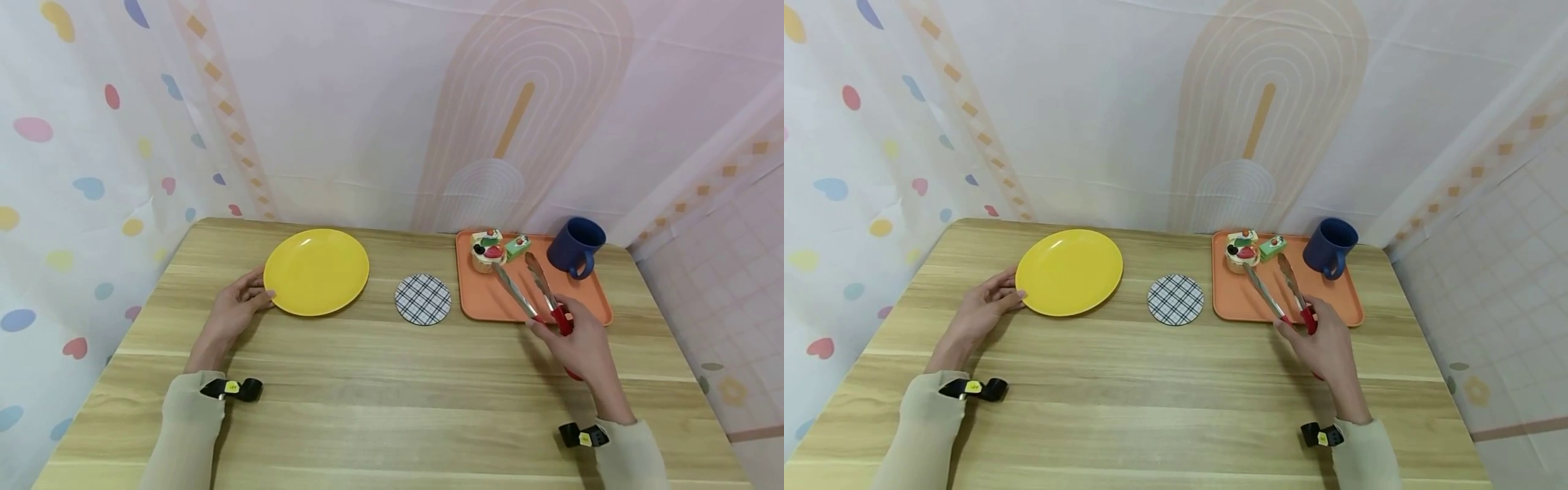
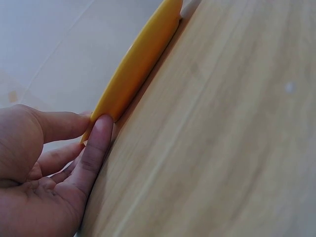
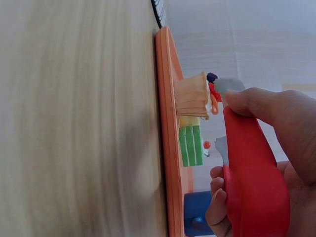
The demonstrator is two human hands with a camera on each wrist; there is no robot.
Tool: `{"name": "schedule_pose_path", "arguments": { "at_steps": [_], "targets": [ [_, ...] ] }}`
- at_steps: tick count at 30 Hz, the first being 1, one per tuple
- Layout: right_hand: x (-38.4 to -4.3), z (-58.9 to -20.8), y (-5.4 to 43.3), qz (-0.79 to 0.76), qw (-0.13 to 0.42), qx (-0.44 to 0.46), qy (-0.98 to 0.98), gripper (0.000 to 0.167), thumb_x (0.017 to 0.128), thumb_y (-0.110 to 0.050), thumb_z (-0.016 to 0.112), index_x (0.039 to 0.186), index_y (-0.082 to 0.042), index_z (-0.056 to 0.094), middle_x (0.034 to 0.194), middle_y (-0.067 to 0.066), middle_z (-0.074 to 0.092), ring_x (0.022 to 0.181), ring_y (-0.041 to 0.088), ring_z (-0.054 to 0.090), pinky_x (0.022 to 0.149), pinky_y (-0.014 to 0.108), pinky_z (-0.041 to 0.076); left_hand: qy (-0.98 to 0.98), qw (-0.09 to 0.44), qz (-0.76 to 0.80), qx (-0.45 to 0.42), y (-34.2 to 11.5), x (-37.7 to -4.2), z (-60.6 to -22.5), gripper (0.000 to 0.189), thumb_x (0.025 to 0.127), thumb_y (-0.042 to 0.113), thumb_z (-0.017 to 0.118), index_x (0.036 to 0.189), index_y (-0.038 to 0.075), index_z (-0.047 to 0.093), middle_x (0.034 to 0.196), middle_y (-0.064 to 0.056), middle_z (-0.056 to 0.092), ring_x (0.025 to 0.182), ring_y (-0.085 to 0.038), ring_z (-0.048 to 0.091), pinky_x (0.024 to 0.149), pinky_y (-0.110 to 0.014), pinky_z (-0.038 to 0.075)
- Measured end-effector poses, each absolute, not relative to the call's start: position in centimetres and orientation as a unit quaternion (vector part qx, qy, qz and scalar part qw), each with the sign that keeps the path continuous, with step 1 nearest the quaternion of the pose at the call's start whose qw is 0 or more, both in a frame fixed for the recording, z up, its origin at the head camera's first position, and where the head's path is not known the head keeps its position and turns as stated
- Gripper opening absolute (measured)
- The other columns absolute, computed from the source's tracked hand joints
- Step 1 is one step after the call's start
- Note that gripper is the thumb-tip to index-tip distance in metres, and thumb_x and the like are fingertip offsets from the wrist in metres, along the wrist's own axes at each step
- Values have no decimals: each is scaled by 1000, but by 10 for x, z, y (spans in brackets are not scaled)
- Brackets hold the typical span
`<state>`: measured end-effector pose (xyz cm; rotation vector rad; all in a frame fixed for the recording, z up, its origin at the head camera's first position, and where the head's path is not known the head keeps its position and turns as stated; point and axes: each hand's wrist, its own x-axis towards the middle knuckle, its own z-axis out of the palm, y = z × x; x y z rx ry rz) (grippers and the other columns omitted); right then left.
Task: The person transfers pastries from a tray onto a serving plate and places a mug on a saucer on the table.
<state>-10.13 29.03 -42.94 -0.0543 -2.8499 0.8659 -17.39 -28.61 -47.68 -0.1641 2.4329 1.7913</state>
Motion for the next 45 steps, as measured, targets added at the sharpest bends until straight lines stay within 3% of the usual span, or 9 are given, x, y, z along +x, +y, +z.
{"name": "schedule_pose_path", "arguments": {
  "at_steps": [8,23,34,45],
  "targets": [
    [-109,-430,288,280,83,-12,-956,69,89,-39,79,141,-1,55,118,22,62,83,29,53,56,26,36,805,59,588,-56,-285,-174,-476,68,103,19,64,162,10,30,127,-3,54,100,4,60,88,-15,61],
    [-123,-425,283,283,59,-17,-957,71,90,-41,78,143,0,53,122,24,60,93,34,55,60,25,42,800,56,595,-54,-287,-173,-476,67,104,18,62,162,9,31,124,0,54,101,3,60,88,-15,61],
    [-132,-426,279,278,66,-4,-958,73,89,-41,80,143,-1,54,119,24,63,89,33,57,60,27,42,803,56,590,-56,-288,-172,-476,67,103,19,63,162,8,31,123,2,55,101,4,60,88,-14,61],
    [-140,-426,276,278,52,-1,-959,75,89,-42,80,144,2,53,124,26,62,93,33,58,62,26,43,807,57,586,-53,-287,-173,-478,69,103,22,64,162,10,31,129,-4,55,101,5,61,89,-15,61]
  ]
}}
